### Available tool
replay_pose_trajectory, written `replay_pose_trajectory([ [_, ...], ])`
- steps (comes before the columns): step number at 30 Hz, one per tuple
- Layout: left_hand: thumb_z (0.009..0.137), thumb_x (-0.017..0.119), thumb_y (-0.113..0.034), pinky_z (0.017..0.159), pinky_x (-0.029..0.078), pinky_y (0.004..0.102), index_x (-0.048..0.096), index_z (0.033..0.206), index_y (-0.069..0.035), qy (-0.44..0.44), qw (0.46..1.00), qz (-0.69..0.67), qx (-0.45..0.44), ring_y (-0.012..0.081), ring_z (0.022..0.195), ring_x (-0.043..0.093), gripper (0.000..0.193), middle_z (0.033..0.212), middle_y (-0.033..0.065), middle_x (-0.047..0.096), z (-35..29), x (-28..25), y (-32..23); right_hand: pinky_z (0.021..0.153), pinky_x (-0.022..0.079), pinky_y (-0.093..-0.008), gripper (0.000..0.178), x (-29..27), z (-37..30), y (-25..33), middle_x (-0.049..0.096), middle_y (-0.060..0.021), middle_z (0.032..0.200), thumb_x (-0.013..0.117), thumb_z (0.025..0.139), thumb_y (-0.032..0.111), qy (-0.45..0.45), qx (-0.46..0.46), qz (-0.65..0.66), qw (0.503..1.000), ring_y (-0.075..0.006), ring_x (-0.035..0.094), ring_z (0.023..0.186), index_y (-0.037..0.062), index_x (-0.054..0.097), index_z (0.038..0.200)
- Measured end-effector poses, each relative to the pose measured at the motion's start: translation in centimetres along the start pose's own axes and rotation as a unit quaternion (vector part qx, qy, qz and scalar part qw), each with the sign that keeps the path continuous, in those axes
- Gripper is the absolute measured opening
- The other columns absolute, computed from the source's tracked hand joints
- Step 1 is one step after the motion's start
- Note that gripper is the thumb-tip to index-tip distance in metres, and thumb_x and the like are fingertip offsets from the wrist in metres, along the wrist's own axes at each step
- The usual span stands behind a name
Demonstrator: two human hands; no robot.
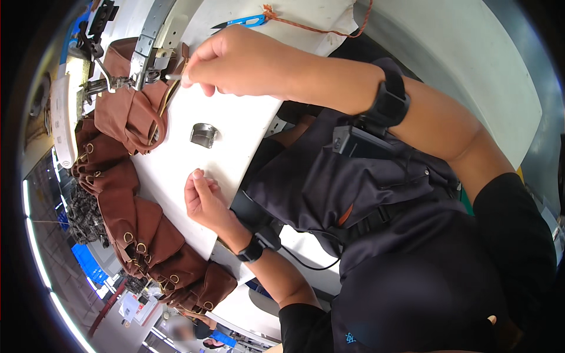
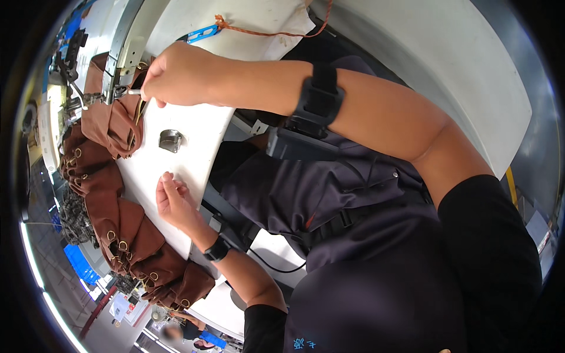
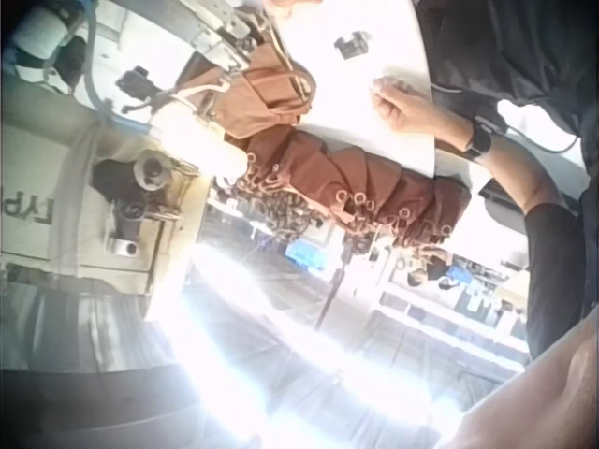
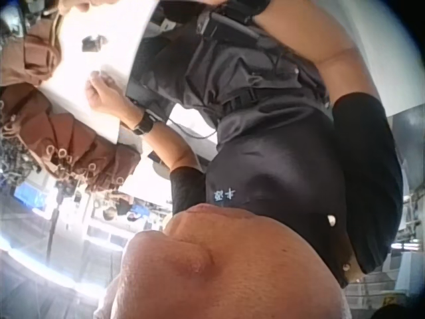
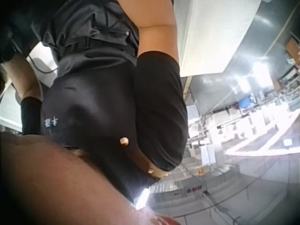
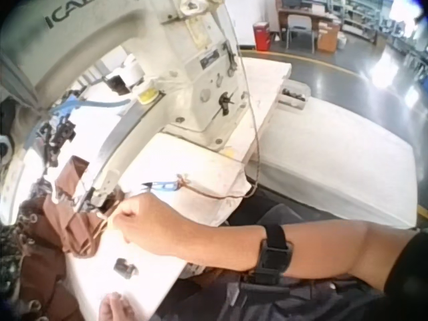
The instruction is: Assembling and sewing leather bags using an industrial sewing machine.
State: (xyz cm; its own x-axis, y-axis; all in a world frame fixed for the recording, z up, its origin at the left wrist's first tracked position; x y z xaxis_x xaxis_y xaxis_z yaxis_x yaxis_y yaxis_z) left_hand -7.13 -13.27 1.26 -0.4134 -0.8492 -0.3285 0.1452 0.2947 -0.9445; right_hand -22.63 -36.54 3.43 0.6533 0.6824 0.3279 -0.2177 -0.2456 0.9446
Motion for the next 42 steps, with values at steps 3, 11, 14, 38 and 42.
replay_pose_trajectory([
  [3,0.098,0.069,-0.018,0.055,0.035,0.0172,0.07,0.1,0.002,-0.007,0.998,-0.011,0.054,0.0035,0.061,0.047,0.02,0.071,-0.0006,0.06,0.0,0.3,0.9,0.05,0.033,-0.0227,0.02,0.8,1.0,-0.1,0.059,-0.001,0.071,0.063,0.09,0.014,0.002,0.068,0.102,0.992,-0.0054,0.041,0.054,-0.0009,0.074,0.097],
  [11,0.099,0.067,-0.019,0.054,0.034,0.0183,0.069,0.096,0.001,-0.023,0.997,0.001,0.074,0.004,0.06,0.047,0.02,0.07,0.0001,0.06,-0.3,0.0,1.2,0.047,0.028,-0.0237,0.016,1.9,2.3,-0.5,0.053,0.0008,0.067,0.066,0.09,0.01,-0.007,0.118,0.163,0.98,-0.0048,0.035,0.051,-0.0026,0.071,0.098],
  [14,0.1,0.065,-0.019,0.053,0.034,0.0184,0.069,0.097,0.002,-0.012,0.996,-0.005,0.088,0.0039,0.06,0.046,0.021,0.074,0.0018,0.063,0.0,-0.2,1.5,0.045,0.026,-0.0226,0.017,2.0,2.6,-0.6,0.053,0.0009,0.067,0.066,0.089,0.01,0.002,0.125,0.193,0.973,-0.0044,0.034,0.049,-0.0048,0.07,0.097],
  [38,0.101,0.065,-0.018,0.054,0.032,0.0179,0.069,0.097,0.003,-0.002,0.997,-0.009,0.083,0.003,0.06,0.046,0.022,0.076,0.0034,0.065,-0.2,0.3,1.4,0.044,0.023,-0.0224,0.022,2.5,4.0,-1.0,0.044,0.0064,0.06,0.067,0.088,0.01,0.015,0.111,0.254,0.961,-0.0031,0.033,0.05,-0.0091,0.068,0.101],
  [42,0.101,0.065,-0.018,0.054,0.032,0.018,0.069,0.097,0.003,0.001,0.996,-0.003,0.084,0.003,0.06,0.046,0.022,0.078,0.0039,0.066,-0.2,0.3,1.4,0.044,0.022,-0.0221,0.025,2.4,4.2,-1.1,0.043,0.0073,0.059,0.068,0.088,0.011,0.026,0.1,0.253,0.962,-0.0027,0.033,0.05,-0.0097,0.069,0.102],
])
Point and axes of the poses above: each hand's wrist, its own z-axis towards the middle knuckle, its own x-axis out of the palm, y = z × x, the point moved 3 cm from there along z, towards the middle knuckle
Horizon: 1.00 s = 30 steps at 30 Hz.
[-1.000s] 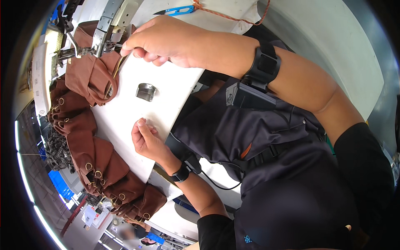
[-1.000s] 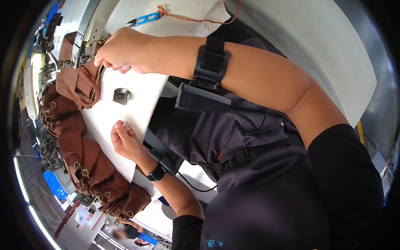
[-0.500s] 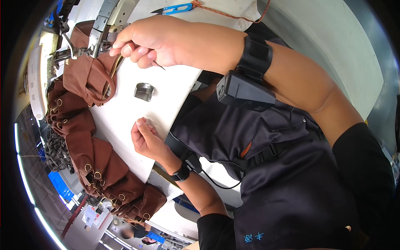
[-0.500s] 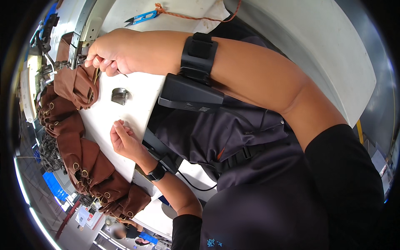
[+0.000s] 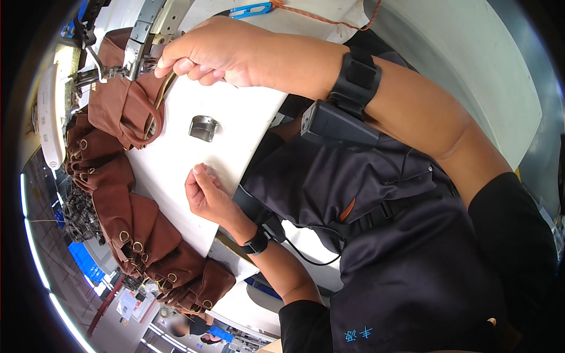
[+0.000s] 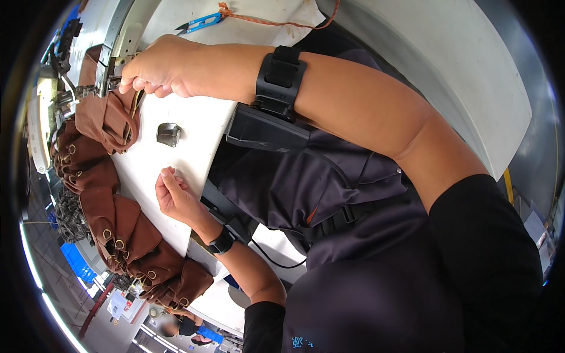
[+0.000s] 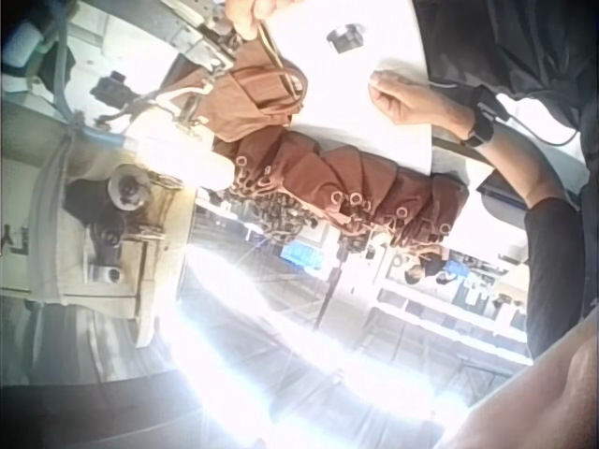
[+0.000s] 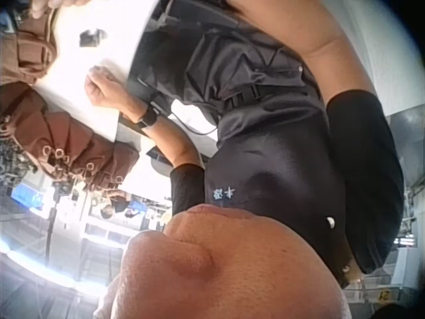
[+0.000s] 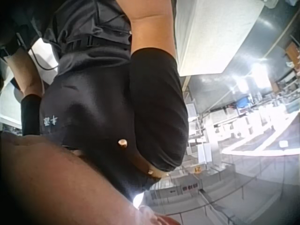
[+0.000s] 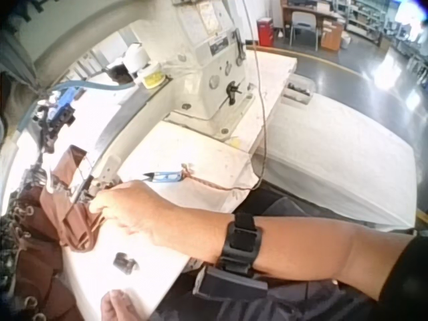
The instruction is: Assembling and sewing leather bags using an industrial sewing machine.
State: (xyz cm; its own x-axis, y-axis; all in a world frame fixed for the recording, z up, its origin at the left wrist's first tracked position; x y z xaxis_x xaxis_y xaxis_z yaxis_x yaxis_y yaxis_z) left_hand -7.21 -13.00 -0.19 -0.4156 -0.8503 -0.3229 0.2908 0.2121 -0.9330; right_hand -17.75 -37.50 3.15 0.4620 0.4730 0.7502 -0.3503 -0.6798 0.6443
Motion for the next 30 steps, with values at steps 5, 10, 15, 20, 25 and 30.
replay_pose_trajectory([
  [5,0.101,0.065,-0.019,0.054,0.032,0.0181,0.069,0.097,0.003,0.001,1.0,-0.001,0.002,0.0028,0.06,0.046,0.022,0.079,0.0041,0.066,-0.1,0.1,-0.1,0.045,0.022,-0.0219,0.026,-0.2,0.1,-0.3,0.043,0.0075,0.059,0.067,0.09,0.012,0.016,0.005,0.015,1.0,-0.0028,0.032,0.049,-0.0093,0.068,0.104],
  [10,0.101,0.065,-0.02,0.054,0.031,0.0178,0.069,0.097,0.003,-0.007,1.0,0.009,0.005,0.0024,0.06,0.045,0.024,0.076,0.0021,0.064,-0.1,0.1,-0.1,0.045,0.023,-0.0221,0.026,-0.5,-0.5,-0.5,0.044,0.0071,0.06,0.065,0.092,0.012,0.032,0.009,0.014,0.999,-0.003,0.031,0.049,-0.0089,0.068,0.105],
  [15,0.101,0.065,-0.02,0.054,0.03,0.0179,0.069,0.097,0.002,-0.004,1.0,0.011,0.01,0.0022,0.06,0.045,0.024,0.075,0.0012,0.063,0.0,0.1,0.0,0.046,0.023,-0.0222,0.025,-0.7,-1.0,-0.7,0.045,0.0066,0.061,0.065,0.094,0.015,0.033,0.001,-0.019,0.999,-0.0031,0.031,0.049,-0.006,0.07,0.105],
  [20,0.101,0.066,-0.02,0.054,0.03,0.0179,0.069,0.096,0.003,-0.005,1.0,0.004,0.009,0.0022,0.06,0.045,0.024,0.076,0.0018,0.064,-0.1,0.2,-0.1,0.047,0.031,-0.0224,0.025,-1.1,-1.0,-0.6,0.054,0.0042,0.064,0.065,0.093,0.018,-0.008,-0.098,-0.133,0.986,-0.0035,0.04,0.052,-0.003,0.074,0.101],
  [25,0.1,0.066,-0.02,0.054,0.031,0.018,0.069,0.097,0.003,-0.008,1.0,-0.01,-0.004,0.0026,0.062,0.046,0.023,0.08,0.0035,0.066,-0.1,0.3,0.0,0.05,0.038,-0.0237,0.025,-1.4,-1.0,-0.4,0.061,0.0009,0.066,0.065,0.092,0.022,-0.058,-0.192,-0.313,0.928,-0.0049,0.05,0.056,0.0017,0.077,0.1],
  [30,0.1,0.067,-0.021,0.054,0.03,0.0179,0.069,0.095,0.002,-0.009,1.0,0.004,0.011,0.0025,0.061,0.045,0.024,0.077,0.0014,0.063,-0.2,0.4,-0.3,0.049,0.038,-0.0262,0.027,-1.1,-0.9,-0.5,0.061,-0.0015,0.063,0.066,0.091,0.023,-0.069,-0.232,-0.338,0.909,-0.0058,0.049,0.053,0.0002,0.076,0.1],
])
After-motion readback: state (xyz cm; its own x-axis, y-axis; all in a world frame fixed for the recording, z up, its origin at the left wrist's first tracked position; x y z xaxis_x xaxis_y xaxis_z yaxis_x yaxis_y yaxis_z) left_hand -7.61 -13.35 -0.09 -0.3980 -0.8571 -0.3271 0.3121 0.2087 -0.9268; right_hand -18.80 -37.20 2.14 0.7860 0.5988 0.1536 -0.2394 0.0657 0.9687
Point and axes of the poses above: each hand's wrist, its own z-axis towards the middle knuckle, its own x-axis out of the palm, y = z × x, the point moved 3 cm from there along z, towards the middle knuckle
